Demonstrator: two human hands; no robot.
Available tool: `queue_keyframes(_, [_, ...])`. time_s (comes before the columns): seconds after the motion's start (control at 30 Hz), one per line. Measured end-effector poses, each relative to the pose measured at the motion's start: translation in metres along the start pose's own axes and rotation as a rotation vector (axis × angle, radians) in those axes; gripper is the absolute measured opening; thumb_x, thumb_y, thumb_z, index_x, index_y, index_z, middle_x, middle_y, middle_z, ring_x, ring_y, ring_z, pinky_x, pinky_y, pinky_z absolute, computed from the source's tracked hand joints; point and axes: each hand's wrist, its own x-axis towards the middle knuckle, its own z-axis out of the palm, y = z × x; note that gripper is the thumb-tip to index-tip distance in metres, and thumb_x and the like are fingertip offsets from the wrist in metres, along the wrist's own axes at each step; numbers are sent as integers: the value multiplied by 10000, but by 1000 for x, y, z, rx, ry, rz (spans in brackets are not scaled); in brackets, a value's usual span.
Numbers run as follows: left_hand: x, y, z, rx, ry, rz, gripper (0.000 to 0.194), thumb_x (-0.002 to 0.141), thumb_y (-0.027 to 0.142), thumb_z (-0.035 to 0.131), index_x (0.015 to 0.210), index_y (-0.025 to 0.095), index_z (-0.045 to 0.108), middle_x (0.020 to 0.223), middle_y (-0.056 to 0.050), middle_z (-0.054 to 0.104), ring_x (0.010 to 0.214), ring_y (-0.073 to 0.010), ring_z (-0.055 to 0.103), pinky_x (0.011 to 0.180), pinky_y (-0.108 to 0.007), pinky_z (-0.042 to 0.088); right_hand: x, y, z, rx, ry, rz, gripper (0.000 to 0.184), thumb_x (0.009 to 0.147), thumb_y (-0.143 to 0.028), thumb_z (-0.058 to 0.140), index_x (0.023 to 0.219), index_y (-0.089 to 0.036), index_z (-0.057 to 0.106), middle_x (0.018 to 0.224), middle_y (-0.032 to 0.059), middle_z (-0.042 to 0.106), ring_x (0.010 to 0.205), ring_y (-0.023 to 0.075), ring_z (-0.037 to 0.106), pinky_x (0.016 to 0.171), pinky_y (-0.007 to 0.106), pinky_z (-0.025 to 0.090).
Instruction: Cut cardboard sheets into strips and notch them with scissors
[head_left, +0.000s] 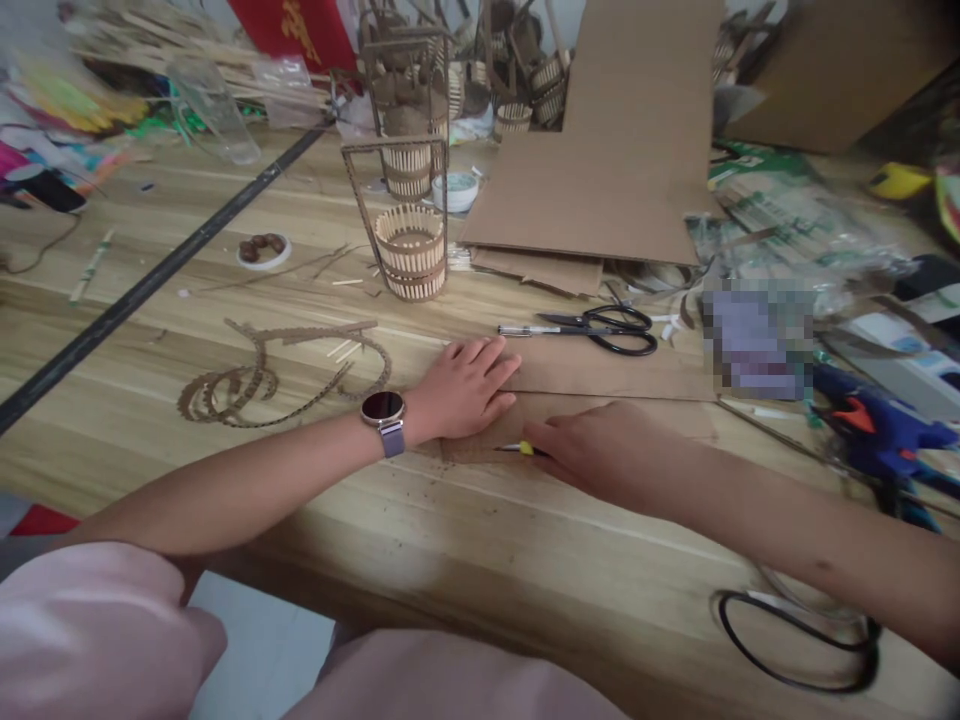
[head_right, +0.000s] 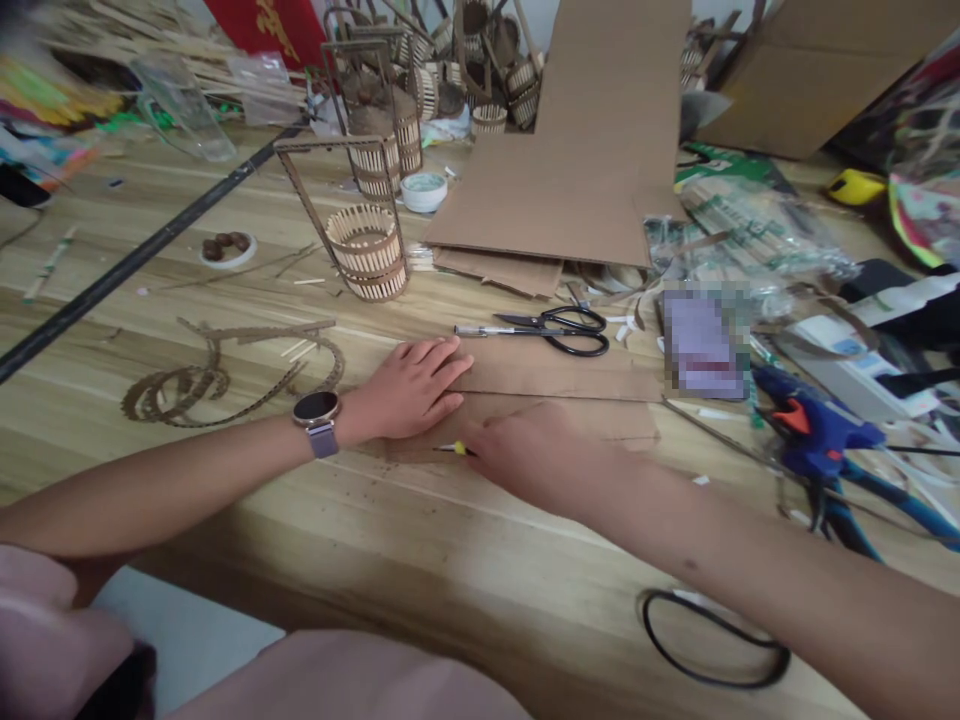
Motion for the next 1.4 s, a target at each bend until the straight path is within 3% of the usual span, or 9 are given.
queue_keyframes(0.17, [0, -1, 3, -8, 15, -5, 525, 1049, 448, 402, 1471, 147, 484, 1570, -189, 444, 1360, -323, 457, 1069, -458, 362, 24, -14, 5, -93, 45, -62, 289, 1036, -304, 460, 1193, -135, 635, 824, 69, 768, 648, 206, 705, 452, 316, 146])
queue_keyframes(0.47, [1, -2, 4, -37, 19, 2, 515, 1049, 425, 424, 1465, 130, 491, 1567, -195, 445, 1439, -330, 393, 1146, -472, 331, 33, -19, 1, -193, 51, -130, 249, 974, -153, 476, 1150, -66, 629, 841, 124, 751, 606, 191, 661, 443, 305, 164])
queue_keyframes(0.73, [2, -2, 6, -51, 16, 16, 527, 1052, 418, 422, 1484, 120, 473, 1605, -220, 382, 1488, -374, 343, 1180, -508, 309, 33, -28, -7, -239, 50, -119, 317, 882, -28, 492, 1151, -32, 660, 865, 163, 760, 600, 207, 680, 440, 276, 265])
queue_keyframes(0.93, [1, -4, 3, -14, 1, 39, 534, 1059, 420, 400, 1502, 127, 449, 1618, -232, 353, 1484, -375, 356, 1174, -503, 320, 35, -33, -17, -253, 67, -122, 401, 796, 42, 489, 1117, -79, 697, 851, 153, 765, 610, 195, 676, 515, 271, 377])
queue_keyframes(1.23, [2, -3, -2, -53, -34, 32, 536, 1041, 411, 439, 1493, 124, 458, 1615, -227, 359, 1490, -360, 344, 1198, -484, 289, 23, -19, -9, -204, 54, -131, 450, 791, 83, 474, 1101, -159, 692, 705, 63, 727, 553, 201, 655, 454, 310, 236])
queue_keyframes(1.4, [1, -3, 0, -66, -29, 28, 546, 1047, 428, 410, 1505, 130, 433, 1627, -220, 339, 1502, -353, 323, 1200, -496, 276, 9, -1, -2, -147, -27, -51, 319, 793, 48, 574, 921, -206, 718, 655, 37, 739, 535, 213, 672, 439, 315, 169])
